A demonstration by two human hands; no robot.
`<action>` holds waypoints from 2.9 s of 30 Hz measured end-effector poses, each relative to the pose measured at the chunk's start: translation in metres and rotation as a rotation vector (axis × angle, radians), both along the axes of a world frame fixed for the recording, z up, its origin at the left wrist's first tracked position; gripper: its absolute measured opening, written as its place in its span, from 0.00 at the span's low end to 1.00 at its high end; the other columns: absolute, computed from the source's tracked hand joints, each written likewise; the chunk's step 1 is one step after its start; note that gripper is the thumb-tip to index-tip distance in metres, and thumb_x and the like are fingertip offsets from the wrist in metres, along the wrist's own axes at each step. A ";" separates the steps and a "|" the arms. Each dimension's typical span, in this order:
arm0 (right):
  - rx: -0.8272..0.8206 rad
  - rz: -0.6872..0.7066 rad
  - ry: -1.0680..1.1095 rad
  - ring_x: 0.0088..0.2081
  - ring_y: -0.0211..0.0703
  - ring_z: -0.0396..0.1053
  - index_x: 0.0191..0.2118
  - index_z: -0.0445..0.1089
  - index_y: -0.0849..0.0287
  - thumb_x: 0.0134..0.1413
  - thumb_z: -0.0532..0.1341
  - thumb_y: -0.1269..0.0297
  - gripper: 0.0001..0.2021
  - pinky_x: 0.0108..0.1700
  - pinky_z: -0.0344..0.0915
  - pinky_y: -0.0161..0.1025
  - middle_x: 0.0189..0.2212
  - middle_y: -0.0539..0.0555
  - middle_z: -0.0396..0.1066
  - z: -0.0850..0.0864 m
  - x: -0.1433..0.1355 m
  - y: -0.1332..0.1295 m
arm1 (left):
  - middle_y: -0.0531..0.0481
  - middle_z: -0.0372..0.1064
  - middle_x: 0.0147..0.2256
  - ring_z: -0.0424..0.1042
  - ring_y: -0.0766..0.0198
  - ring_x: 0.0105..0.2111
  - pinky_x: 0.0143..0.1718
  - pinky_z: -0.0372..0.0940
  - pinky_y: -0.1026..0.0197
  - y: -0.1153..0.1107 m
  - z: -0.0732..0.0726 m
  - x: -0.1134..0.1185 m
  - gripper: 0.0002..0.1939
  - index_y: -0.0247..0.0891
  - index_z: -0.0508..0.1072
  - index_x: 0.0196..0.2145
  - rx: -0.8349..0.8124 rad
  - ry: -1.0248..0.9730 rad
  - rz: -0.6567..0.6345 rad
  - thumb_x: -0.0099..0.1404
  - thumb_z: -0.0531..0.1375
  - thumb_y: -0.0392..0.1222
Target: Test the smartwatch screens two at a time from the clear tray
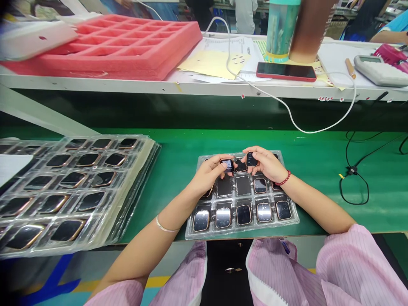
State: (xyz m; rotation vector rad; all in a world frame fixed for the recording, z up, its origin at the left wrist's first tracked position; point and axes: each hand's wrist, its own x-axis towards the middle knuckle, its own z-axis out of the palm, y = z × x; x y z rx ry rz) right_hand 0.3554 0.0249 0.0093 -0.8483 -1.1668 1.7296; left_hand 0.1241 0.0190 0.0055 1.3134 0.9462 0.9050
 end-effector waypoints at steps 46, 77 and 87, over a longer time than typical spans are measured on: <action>0.229 0.055 -0.261 0.28 0.37 0.75 0.47 0.70 0.59 0.62 0.64 0.54 0.15 0.29 0.72 0.35 0.40 0.57 0.77 -0.003 -0.006 -0.009 | 0.46 0.77 0.37 0.73 0.65 0.28 0.26 0.66 0.65 0.001 0.000 0.000 0.14 0.35 0.74 0.44 0.058 -0.022 -0.023 0.63 0.64 0.45; 0.352 0.113 -0.310 0.39 0.43 0.76 0.54 0.68 0.57 0.57 0.62 0.71 0.18 0.39 0.75 0.40 0.44 0.56 0.77 -0.006 -0.005 -0.011 | 0.48 0.76 0.38 0.74 0.62 0.37 0.40 0.68 0.62 0.001 -0.003 0.001 0.23 0.36 0.71 0.50 0.035 -0.081 0.015 0.56 0.67 0.36; 0.307 0.059 -0.325 0.34 0.40 0.75 0.54 0.68 0.57 0.57 0.65 0.67 0.19 0.35 0.74 0.37 0.43 0.56 0.77 -0.003 -0.006 -0.010 | 0.46 0.77 0.41 0.75 0.63 0.35 0.36 0.69 0.62 0.002 -0.004 0.000 0.29 0.38 0.68 0.57 0.043 -0.074 0.014 0.58 0.68 0.42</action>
